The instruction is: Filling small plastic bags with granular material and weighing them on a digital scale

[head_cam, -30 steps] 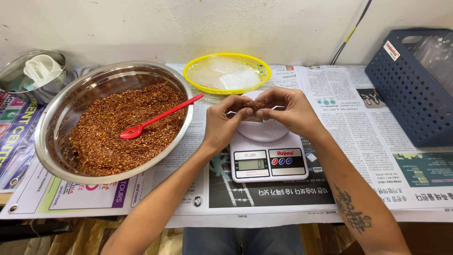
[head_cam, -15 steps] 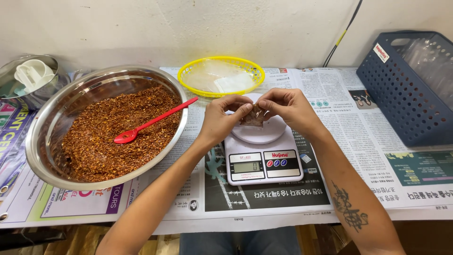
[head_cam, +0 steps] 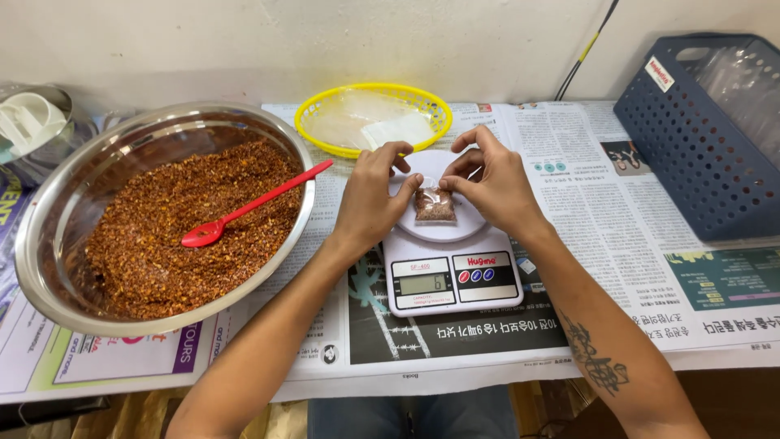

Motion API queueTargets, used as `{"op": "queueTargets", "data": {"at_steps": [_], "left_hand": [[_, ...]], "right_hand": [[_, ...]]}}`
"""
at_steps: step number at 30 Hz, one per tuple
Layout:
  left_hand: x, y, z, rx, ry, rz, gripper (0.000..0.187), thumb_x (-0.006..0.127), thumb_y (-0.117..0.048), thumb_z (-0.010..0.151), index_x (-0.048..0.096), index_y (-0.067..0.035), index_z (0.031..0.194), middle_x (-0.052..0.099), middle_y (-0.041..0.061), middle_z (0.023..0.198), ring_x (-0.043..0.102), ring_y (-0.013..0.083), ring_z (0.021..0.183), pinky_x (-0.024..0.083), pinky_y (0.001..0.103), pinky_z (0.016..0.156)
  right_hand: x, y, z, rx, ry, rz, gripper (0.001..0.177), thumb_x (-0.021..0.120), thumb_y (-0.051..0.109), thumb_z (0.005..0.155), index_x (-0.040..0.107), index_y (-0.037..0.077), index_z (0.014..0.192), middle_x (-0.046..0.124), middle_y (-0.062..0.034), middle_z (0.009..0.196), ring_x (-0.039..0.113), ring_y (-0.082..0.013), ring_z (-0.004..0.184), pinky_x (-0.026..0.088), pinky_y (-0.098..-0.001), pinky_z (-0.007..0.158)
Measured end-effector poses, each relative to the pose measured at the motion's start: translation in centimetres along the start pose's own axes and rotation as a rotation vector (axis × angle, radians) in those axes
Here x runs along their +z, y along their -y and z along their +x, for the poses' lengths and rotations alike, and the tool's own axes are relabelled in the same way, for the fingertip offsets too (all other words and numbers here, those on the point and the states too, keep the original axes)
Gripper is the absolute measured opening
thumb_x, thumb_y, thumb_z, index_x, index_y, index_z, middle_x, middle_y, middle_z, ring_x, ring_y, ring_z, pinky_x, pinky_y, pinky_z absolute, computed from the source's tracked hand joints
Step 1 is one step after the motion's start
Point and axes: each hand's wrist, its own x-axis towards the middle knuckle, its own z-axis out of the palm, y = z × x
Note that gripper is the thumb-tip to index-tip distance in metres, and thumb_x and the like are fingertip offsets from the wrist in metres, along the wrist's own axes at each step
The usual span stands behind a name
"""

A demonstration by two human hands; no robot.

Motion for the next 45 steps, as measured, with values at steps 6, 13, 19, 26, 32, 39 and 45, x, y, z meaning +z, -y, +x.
{"op": "queueTargets", "data": {"at_steps": [6,13,19,26,32,39,45], "left_hand": [[-0.9,0.4,-1.1,0.133,0.019,0.323,0.046,0.070,-0.035,0.094,0.056,-0.015,0.133,0.069,0.002,0.095,0.062,0.0250,0.095,0.053,0.043,0.082],[-1.8,-0.2,-1.0,0.107,0.022,0.336,0.040,0.059,-0.038,0.103,0.055,-0.013,0.133,0.069,0.005,0.099,0.062,0.0269,0.098,0.051,0.045,0.085],[-1.8,0.3,-1.0,0.099,0.042,0.356,0.037,0.055,-0.042,0.104,0.058,-0.016,0.130,0.068,0.003,0.098,0.062,0.0254,0.099,0.051,0.043,0.083],[-2.0,0.3,-1.1,0.072,0.072,0.417,0.036,0.046,-0.043,0.105,0.059,-0.019,0.128,0.065,0.001,0.102,0.058,0.0241,0.103,0.050,0.043,0.084],[-2.1,0.2,-1.2,0.055,0.083,0.420,0.033,0.045,-0.037,0.102,0.059,-0.019,0.127,0.064,0.003,0.103,0.056,0.0261,0.106,0.048,0.043,0.087],[-2.1,0.2,-1.2,0.046,0.083,0.414,0.033,0.045,-0.035,0.101,0.059,-0.020,0.126,0.064,0.003,0.103,0.057,0.0267,0.106,0.048,0.044,0.087],[-1.8,0.3,-1.3,0.047,0.084,0.401,0.033,0.046,-0.035,0.100,0.059,-0.019,0.126,0.064,0.003,0.102,0.056,0.0270,0.106,0.048,0.044,0.085]], "right_hand": [[0.0,-1.4,0.3,-0.092,-0.053,-0.254,0.034,0.078,0.009,0.089,0.056,0.006,0.114,0.075,-0.0119,0.087,0.066,-0.0201,0.074,0.053,-0.0302,0.066],[-0.8,-2.7,0.9,-0.101,-0.118,-0.296,0.019,0.073,0.013,0.098,0.058,0.009,0.111,0.074,-0.0102,0.090,0.066,-0.0189,0.077,0.051,-0.0287,0.064],[-0.9,-2.5,0.8,-0.109,-0.125,-0.323,0.015,0.070,0.013,0.100,0.060,0.011,0.110,0.074,-0.0085,0.089,0.066,-0.0179,0.077,0.049,-0.0280,0.063],[-0.9,-1.5,0.5,-0.070,-0.134,-0.374,0.014,0.070,0.017,0.099,0.061,0.015,0.111,0.076,-0.0057,0.093,0.069,-0.0204,0.080,0.048,-0.0318,0.065],[-1.1,-0.8,0.2,-0.025,-0.124,-0.432,0.013,0.070,0.022,0.099,0.063,0.019,0.110,0.076,-0.0024,0.095,0.070,-0.0199,0.085,0.050,-0.0341,0.069],[-1.1,-0.3,0.1,-0.023,-0.139,-0.433,0.012,0.069,0.021,0.099,0.065,0.018,0.110,0.076,-0.0047,0.094,0.071,-0.0231,0.086,0.051,-0.0384,0.072],[-1.1,0.1,-0.1,-0.009,-0.142,-0.448,0.012,0.070,0.023,0.099,0.065,0.018,0.109,0.076,-0.0039,0.093,0.071,-0.0227,0.085,0.052,-0.0393,0.073]]}}
